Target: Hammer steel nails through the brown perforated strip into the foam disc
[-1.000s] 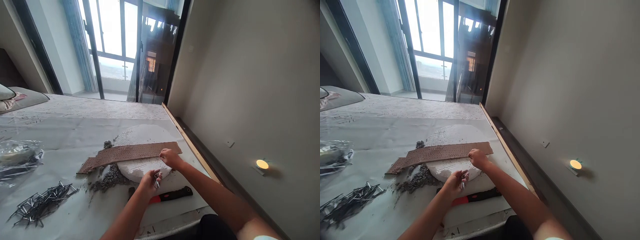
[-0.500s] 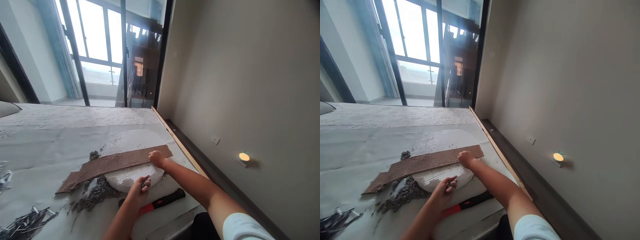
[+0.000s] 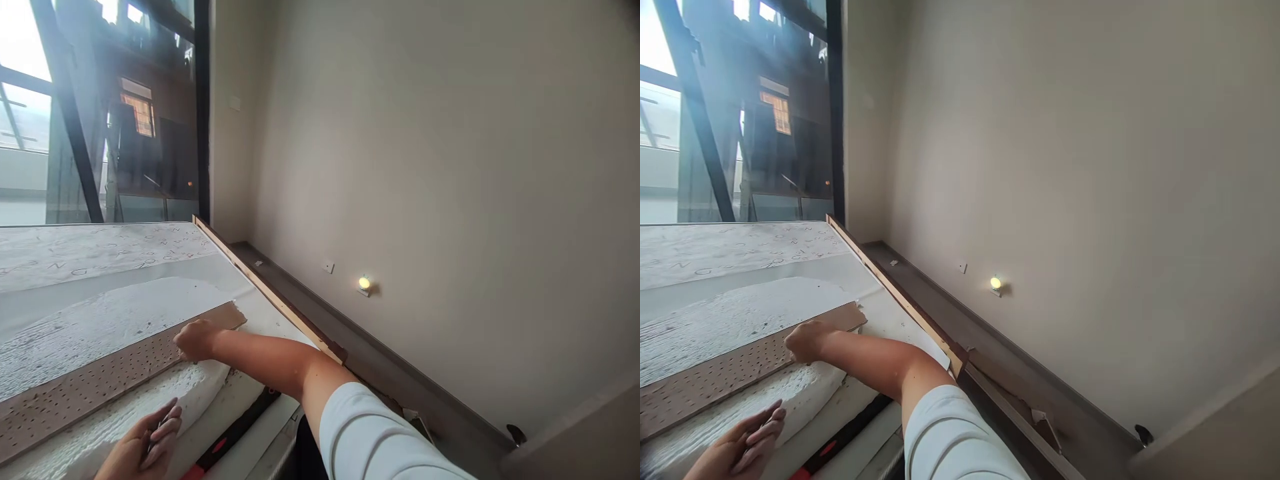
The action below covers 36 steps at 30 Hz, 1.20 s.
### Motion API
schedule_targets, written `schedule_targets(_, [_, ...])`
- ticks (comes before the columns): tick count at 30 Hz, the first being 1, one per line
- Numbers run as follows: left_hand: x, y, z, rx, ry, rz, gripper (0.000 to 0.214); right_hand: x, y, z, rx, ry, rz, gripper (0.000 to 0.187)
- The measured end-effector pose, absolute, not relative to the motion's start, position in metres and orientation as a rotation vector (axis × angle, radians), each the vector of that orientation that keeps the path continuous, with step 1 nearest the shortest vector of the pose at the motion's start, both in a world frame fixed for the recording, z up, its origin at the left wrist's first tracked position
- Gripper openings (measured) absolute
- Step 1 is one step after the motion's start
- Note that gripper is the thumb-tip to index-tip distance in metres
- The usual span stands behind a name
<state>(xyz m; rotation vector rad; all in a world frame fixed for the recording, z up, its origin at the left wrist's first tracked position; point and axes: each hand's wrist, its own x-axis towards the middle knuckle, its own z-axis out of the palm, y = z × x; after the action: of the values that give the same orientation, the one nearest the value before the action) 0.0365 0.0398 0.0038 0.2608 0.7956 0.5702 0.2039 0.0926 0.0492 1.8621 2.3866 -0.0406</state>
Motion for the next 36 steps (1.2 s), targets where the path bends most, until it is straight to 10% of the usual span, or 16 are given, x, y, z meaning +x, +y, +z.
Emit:
schedule_targets(9, [0.037, 0.045, -0.006, 0.220, 0.764, 0.598, 0.017, 0.205, 0.094, 0.055, 2.003, 2.340, -0.083, 0.013])
schedule_targets(13, [0.033, 0.037, 0.007, 0.222, 0.799, 0.559, 0.022, 0.208, 0.085, 0.077, 2.357, 2.383, -0.426, 0.015])
schedule_targets(18, [0.029, 0.026, 0.015, 0.245, 0.897, 0.579, 0.017, 0.183, 0.052, 0.086, 1.753, 2.460, -1.306, 0.014])
schedule_targets(24, [0.035, 0.012, 0.005, 0.344, 0.783, 0.485, 0.014, 0.148, 0.013, 0.068, 1.561, 2.414, -0.659, 0.017])
schedule_targets(32, [0.035, 0.011, 0.009, 0.326, 0.757, 0.525, 0.013, 0.151, -0.018, 0.008, 3.097, 2.199, -1.069, 0.031])
schedule_targets(36, [0.041, 0.005, 0.010, 0.454, 0.863, 0.685, 0.016, 0.113, -0.026, -0.031, 3.031, 2.171, -1.362, 0.047])
